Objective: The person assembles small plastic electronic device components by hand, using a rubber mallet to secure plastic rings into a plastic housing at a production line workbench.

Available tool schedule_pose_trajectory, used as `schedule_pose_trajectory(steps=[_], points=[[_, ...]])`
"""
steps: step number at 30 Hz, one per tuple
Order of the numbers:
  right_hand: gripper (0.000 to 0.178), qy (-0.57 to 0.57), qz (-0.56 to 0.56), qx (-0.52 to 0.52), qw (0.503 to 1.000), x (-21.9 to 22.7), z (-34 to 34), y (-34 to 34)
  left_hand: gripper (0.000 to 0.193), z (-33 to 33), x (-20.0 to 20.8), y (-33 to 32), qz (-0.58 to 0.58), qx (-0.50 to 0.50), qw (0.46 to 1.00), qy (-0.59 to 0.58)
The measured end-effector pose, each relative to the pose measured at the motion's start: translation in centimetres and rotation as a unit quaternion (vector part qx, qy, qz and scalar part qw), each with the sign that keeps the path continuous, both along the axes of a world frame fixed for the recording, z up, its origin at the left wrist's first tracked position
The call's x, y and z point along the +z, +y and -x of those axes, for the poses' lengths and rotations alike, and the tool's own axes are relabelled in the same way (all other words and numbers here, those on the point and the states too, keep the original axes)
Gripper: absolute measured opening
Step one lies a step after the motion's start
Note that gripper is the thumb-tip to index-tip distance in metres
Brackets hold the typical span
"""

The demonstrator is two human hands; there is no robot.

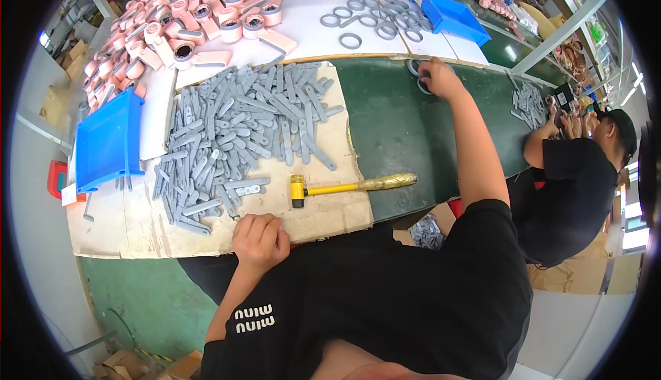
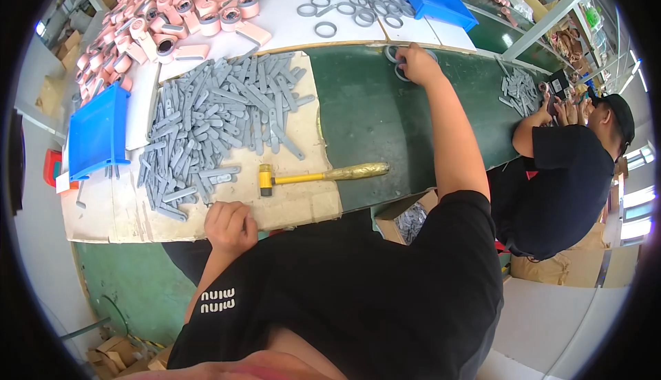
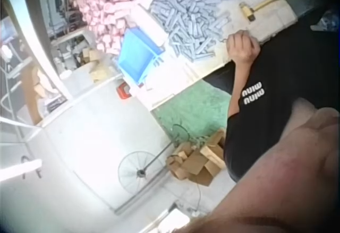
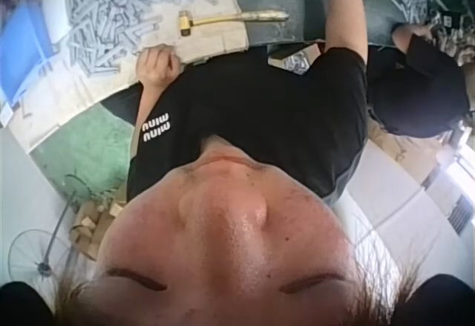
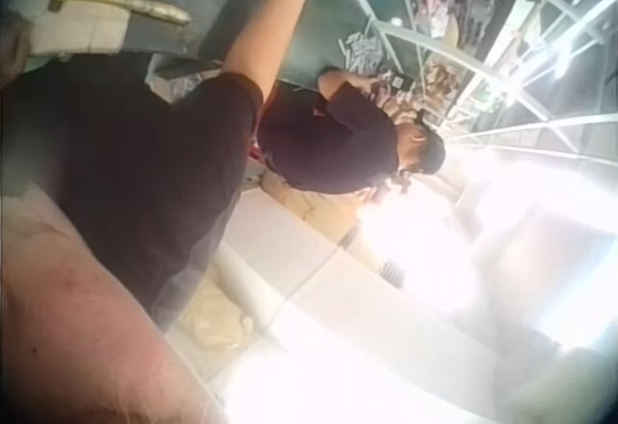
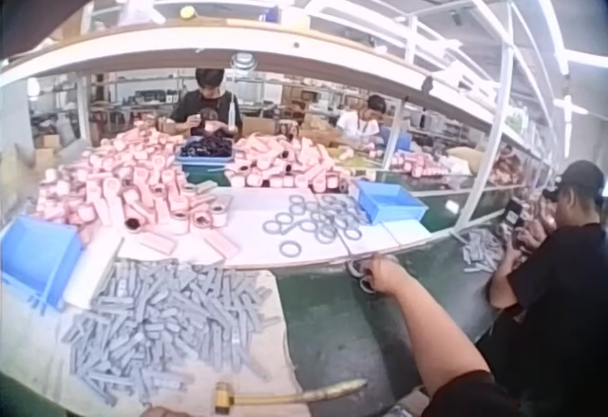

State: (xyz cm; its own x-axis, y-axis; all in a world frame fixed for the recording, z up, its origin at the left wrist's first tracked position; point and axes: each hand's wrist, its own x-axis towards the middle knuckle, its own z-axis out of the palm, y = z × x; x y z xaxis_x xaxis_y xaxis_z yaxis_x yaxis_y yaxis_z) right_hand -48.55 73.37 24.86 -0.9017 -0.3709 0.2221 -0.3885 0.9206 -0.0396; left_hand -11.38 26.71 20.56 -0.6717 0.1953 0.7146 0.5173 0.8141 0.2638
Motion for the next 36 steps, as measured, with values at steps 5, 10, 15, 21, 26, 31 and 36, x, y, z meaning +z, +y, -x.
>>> schedule_pose_trajectory(steps=[5, 10, 15, 21, 26, 31, 36], points=[[0.014, -0.021, 0.017, -0.022, 0.999, 0.5, 2.4, -0.4, 0.020, 0.1, -0.1, 0.1, -0.003, -0.004, 1.000, 0.005], [0.011, 0.015, 0.048, 0.015, 0.999, 3.2, 5.3, -5.5, 0.019, -0.1, -0.1, 0.1, -0.003, 0.001, 1.000, 0.002], [0.018, -0.116, 0.055, 0.034, 0.991, 3.8, 5.7, -7.2, 0.019, -0.3, -0.3, 0.0, -0.005, 0.009, 1.000, 0.001], [0.022, -0.221, 0.385, -0.067, 0.893, 4.1, 7.8, -6.6, 0.019, -0.3, -0.3, 0.0, 0.003, 0.008, 1.000, 0.003], [0.032, -0.150, 0.699, -0.137, 0.686, 3.4, 7.1, -6.5, 0.019, 0.1, -0.3, 0.2, 0.002, 0.005, 1.000, 0.004], [0.038, -0.063, 0.106, -0.138, 0.983, 0.6, 0.2, -7.9, 0.019, -0.2, -0.6, 0.0, 0.001, 0.022, 1.000, -0.001], [0.025, -0.131, 0.138, -0.030, 0.981, 1.0, 0.3, -6.2, 0.021, 0.1, -0.3, 0.3, 0.016, 0.012, 1.000, -0.002]])
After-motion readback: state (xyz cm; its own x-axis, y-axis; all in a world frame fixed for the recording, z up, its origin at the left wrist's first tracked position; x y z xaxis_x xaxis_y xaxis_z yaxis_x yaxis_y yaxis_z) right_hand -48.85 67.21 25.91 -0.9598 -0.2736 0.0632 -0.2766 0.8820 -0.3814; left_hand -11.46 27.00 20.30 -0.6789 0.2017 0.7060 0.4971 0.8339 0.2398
